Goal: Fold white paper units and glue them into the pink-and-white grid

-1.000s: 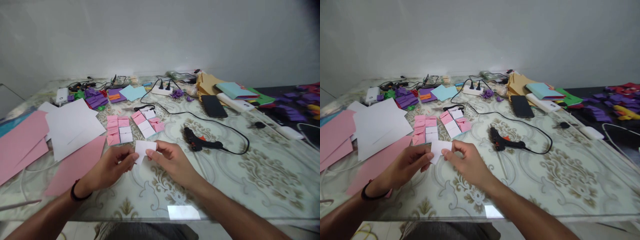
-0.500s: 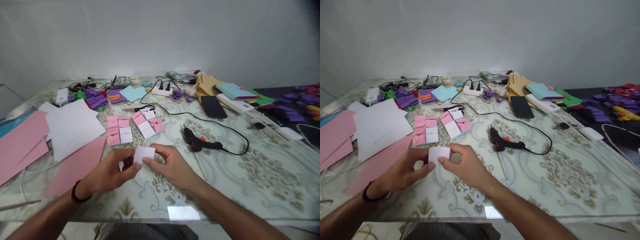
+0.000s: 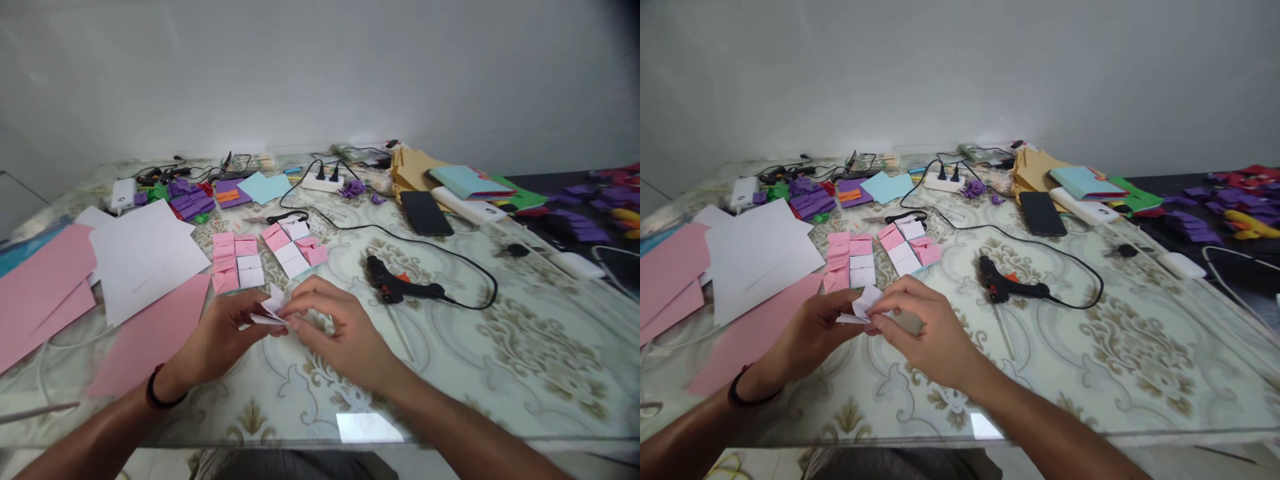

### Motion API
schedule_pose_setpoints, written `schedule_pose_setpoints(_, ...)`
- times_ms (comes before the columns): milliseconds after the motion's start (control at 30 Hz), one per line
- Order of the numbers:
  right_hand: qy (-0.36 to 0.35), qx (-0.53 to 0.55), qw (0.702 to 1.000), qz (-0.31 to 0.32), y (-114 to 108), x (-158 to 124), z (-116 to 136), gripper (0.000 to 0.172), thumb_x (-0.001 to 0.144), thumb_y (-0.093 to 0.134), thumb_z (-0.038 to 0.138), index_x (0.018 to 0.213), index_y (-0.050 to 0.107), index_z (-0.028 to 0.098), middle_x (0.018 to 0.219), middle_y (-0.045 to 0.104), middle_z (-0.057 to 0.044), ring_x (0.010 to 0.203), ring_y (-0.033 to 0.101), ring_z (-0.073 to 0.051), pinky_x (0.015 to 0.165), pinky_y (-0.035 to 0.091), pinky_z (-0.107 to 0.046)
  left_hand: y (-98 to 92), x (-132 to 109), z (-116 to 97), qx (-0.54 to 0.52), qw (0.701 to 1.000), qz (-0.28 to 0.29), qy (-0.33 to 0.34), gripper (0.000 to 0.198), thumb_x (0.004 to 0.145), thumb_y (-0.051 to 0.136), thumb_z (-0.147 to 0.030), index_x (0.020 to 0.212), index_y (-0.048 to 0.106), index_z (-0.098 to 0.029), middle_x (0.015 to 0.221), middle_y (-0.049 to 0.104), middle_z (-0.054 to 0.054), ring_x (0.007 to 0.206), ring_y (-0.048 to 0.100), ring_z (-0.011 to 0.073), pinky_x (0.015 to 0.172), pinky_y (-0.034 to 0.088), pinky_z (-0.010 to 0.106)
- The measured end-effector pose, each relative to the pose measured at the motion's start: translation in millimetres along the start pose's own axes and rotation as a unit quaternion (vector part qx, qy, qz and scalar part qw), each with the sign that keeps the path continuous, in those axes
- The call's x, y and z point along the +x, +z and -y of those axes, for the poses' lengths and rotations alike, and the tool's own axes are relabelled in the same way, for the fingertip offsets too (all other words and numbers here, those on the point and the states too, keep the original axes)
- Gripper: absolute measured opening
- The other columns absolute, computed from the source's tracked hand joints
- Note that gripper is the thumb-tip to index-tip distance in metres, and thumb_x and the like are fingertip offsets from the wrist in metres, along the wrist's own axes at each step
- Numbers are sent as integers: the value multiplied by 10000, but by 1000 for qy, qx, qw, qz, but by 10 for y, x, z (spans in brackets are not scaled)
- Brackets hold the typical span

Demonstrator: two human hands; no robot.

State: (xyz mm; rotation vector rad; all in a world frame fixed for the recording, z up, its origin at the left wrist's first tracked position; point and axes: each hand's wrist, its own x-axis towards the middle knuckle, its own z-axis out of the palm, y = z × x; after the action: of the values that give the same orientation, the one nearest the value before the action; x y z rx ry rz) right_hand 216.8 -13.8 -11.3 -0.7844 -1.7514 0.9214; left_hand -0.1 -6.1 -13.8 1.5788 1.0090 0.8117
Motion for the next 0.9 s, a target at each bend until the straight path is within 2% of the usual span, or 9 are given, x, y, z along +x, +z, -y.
schedule_pose_setpoints(133, 11, -8, 1000, -6, 39, -7, -14, 105, 923, 741, 131, 967, 801, 205, 922, 712, -22, 859, 689, -141, 802, 552, -282, 17, -12, -1, -29, 999, -12, -25, 354, 818, 858, -262, 1090, 634, -223, 762, 772, -28, 675, 711, 146, 610, 504, 214)
schedule_pose_setpoints(233, -9, -33, 999, -13, 44, -16, -16, 139, 894, 763, 117, 1002, 795, 198, 949, 701, -33, 873, 690, -152, 793, 554, -292, 17, -11, -23, -50, 998, 3, -39, 438, 783, 884, -244, 1086, 568, -221, 746, 773, -34, 620, 664, 112, 591, 477, 191)
schedule_pose_setpoints(400, -49, -75, 996, -22, 66, -34, -44, 173, 884, 747, 94, 1026, 770, 189, 974, 681, -46, 884, 685, -166, 773, 557, -301, 46, -14, -33, -48, 998, -8, -37, 364, 847, 817, -264, 1062, 525, -231, 813, 784, -20, 723, 727, 136, 649, 534, 213)
schedule_pose_setpoints(500, -68, -108, 991, -32, 73, -51, -71, 89, 910, 744, 121, 978, 753, 178, 930, 671, -46, 855, 679, -173, 742, 550, -309, 66, -26, -15, -23, 999, 1, -29, 306, 902, 760, -309, 1054, 503, -240, 850, 767, -10, 766, 736, 154, 686, 577, 253)
schedule_pose_setpoints(567, -79, -136, 987, -40, 71, -55, -87, 64, 927, 720, 116, 939, 738, 177, 893, 665, -41, 833, 670, -178, 729, 538, -321, 64, -32, -10, 10, 1000, -3, 4, 301, 920, 747, -309, 1081, 500, -248, 854, 715, -23, 788, 717, 150, 734, 602, 281)
schedule_pose_setpoints(633, -97, -175, 979, -46, 68, -49, -107, 79, 935, 696, 107, 916, 726, 177, 867, 664, -39, 813, 653, -185, 718, 519, -336, 49, -33, -12, 66, 994, -35, 74, 344, 911, 767, -275, 1135, 507, -258, 925, 667, -20, 845, 692, 148, 799, 613, 303)
schedule_pose_setpoints(767, -157, -260, 952, -37, 78, -28, -166, 114, 958, 668, 122, 857, 696, 167, 812, 663, -43, 758, 610, -195, 705, 481, -365, 14, -26, -8, 224, 944, -72, 230, 369, 881, 805, -178, 1184, 614, -263, 1092, 609, 29, 981, 638, 175, 843, 593, 317)
schedule_pose_setpoints(833, -167, -280, 945, -26, 85, -26, -188, 147, 979, 645, 128, 841, 683, 161, 807, 663, -50, 754, 604, -200, 708, 477, -375, 1, -21, 6, 265, 922, -65, 276, 282, 912, 743, -92, 1130, 686, -261, 1101, 579, 36, 990, 628, 170, 804, 575, 290)
schedule_pose_setpoints(900, -160, -277, 947, -19, 82, -26, -187, 137, 994, 633, 135, 871, 690, 158, 832, 669, -61, 777, 612, -209, 719, 486, -381, -15, -16, 18, 265, 916, -63, 293, 278, 934, 676, -22, 1073, 720, -259, 1113, 567, 37, 988, 628, 155, 773, 559, 267)
